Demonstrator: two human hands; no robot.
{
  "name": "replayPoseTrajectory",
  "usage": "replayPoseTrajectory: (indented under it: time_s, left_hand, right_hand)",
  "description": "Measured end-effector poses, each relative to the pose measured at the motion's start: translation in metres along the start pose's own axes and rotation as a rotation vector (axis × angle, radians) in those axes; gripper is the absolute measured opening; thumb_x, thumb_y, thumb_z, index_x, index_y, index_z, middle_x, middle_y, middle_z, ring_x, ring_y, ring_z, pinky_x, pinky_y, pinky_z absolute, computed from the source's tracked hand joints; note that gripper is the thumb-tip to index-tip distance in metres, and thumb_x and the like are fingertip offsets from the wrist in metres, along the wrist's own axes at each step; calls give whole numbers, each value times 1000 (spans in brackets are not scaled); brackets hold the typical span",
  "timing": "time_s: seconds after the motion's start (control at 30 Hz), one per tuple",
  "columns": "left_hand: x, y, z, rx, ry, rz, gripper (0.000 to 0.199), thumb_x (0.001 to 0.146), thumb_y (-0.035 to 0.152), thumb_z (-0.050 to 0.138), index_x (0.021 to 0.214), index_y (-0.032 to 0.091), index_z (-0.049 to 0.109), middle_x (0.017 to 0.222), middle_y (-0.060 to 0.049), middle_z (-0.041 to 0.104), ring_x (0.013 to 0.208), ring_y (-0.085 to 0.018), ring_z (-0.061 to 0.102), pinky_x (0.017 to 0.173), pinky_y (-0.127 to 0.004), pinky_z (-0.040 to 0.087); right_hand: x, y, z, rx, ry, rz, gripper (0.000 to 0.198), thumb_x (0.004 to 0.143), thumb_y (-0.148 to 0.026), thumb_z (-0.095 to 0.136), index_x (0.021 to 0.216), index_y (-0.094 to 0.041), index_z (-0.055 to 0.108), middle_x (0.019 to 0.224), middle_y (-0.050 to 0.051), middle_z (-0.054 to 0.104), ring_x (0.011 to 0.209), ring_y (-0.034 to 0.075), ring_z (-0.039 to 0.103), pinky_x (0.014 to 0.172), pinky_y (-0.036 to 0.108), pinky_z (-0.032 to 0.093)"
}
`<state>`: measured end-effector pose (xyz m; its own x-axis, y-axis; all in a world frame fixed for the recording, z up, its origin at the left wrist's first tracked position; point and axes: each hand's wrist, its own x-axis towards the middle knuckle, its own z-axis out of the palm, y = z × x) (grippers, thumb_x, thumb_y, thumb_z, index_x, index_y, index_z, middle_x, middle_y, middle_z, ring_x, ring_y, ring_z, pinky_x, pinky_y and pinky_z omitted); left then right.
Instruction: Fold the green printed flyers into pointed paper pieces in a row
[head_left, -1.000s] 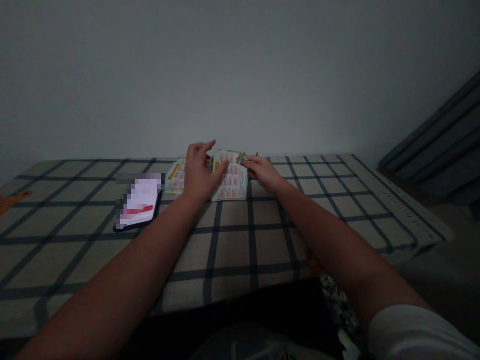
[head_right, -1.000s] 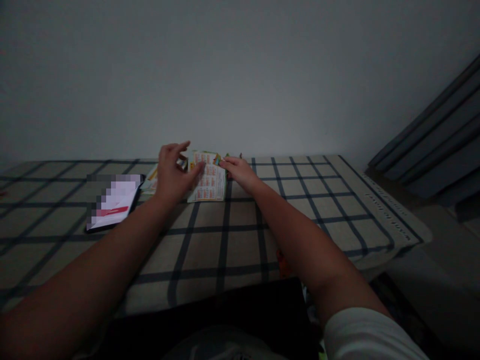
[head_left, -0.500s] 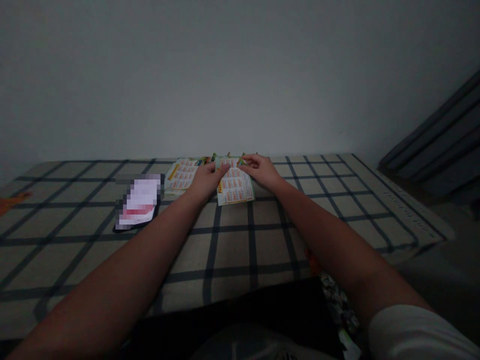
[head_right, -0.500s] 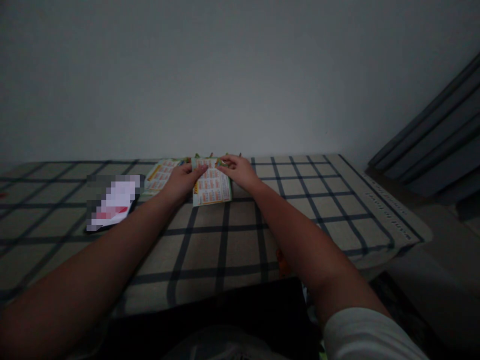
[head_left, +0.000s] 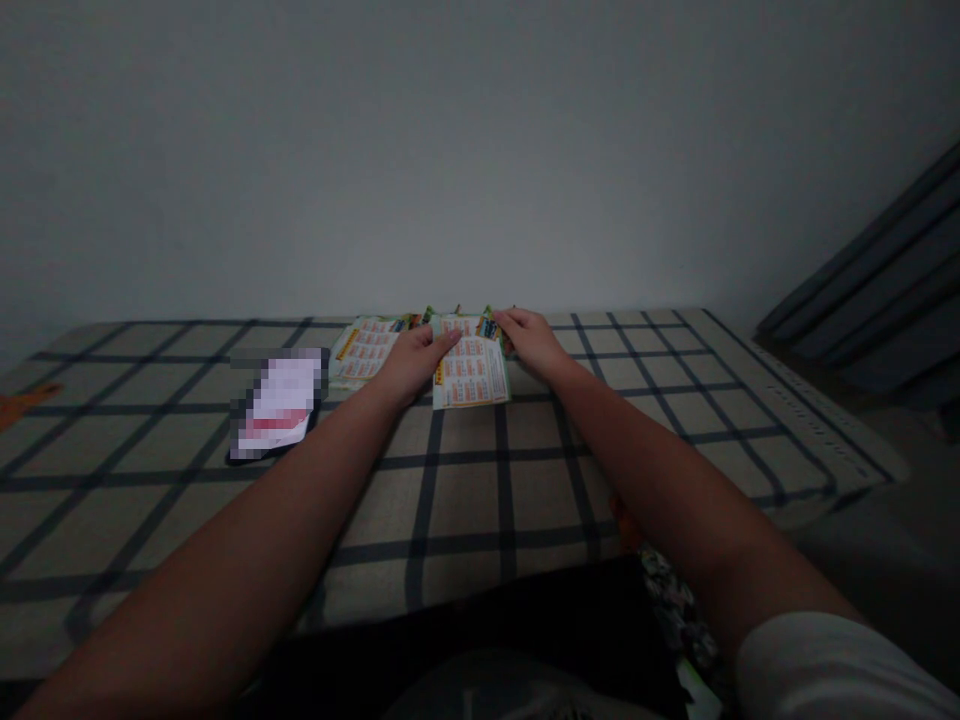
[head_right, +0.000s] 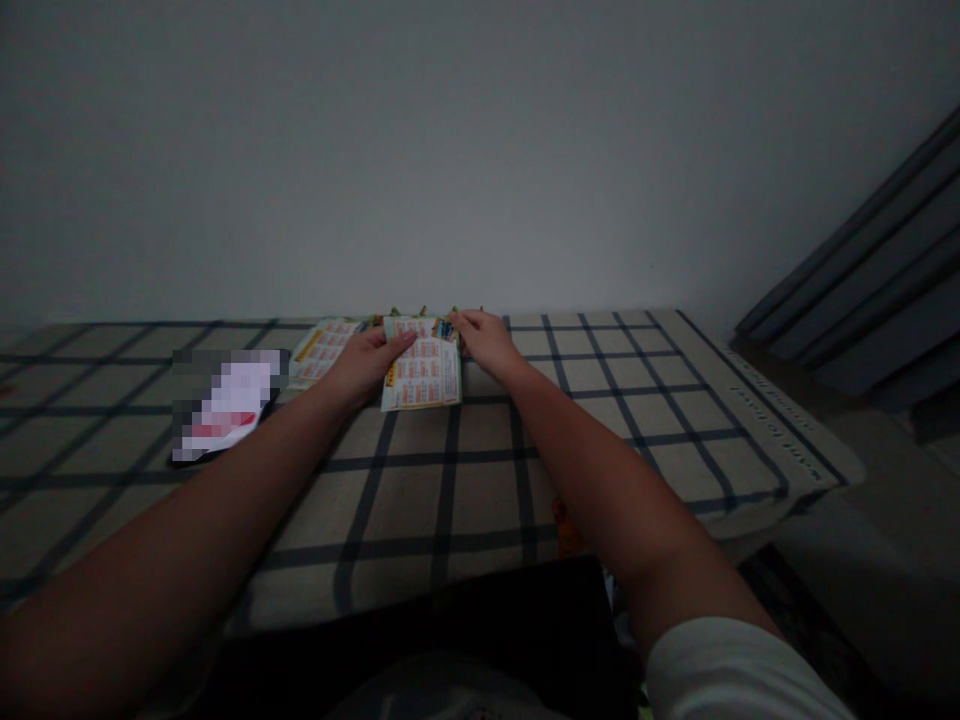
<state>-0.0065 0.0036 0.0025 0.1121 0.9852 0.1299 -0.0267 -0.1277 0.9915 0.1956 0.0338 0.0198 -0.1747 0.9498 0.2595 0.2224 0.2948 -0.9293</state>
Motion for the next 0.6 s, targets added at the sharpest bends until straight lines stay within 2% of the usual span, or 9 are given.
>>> replayPoseTrajectory:
  time_s: [0.17, 0.37, 0.6]
  left_hand:
    - [2, -2, -1, -63, -36, -10, 54, 67, 58, 87, 98, 16, 74, 92, -10, 79, 78, -23, 73, 77, -39, 58]
    - [-3, 5, 1, -106, -93, -26, 40, 71, 43, 85, 98, 15, 74, 98, -12, 79, 87, -26, 75, 84, -43, 60]
    - [-2, 3, -2, -63, -71, -79, 30, 75, 42, 83, 87, 16, 75, 86, -9, 79, 78, -24, 75, 77, -41, 62]
  right_hand:
    - [-1, -2, 0, 71, -52, 22, 31, 100, -42, 55, 79, -19, 57, 69, -2, 53, 61, 11, 47, 58, 25, 40]
    - [-1, 1, -5, 7, -68, -56, 31, 98, -44, 57, 82, -18, 62, 71, -1, 55, 64, 12, 48, 59, 26, 39]
    - [1, 2, -6, 6, -32, -28, 31, 94, -45, 62, 78, -18, 62, 64, -2, 54, 58, 11, 48, 58, 25, 41]
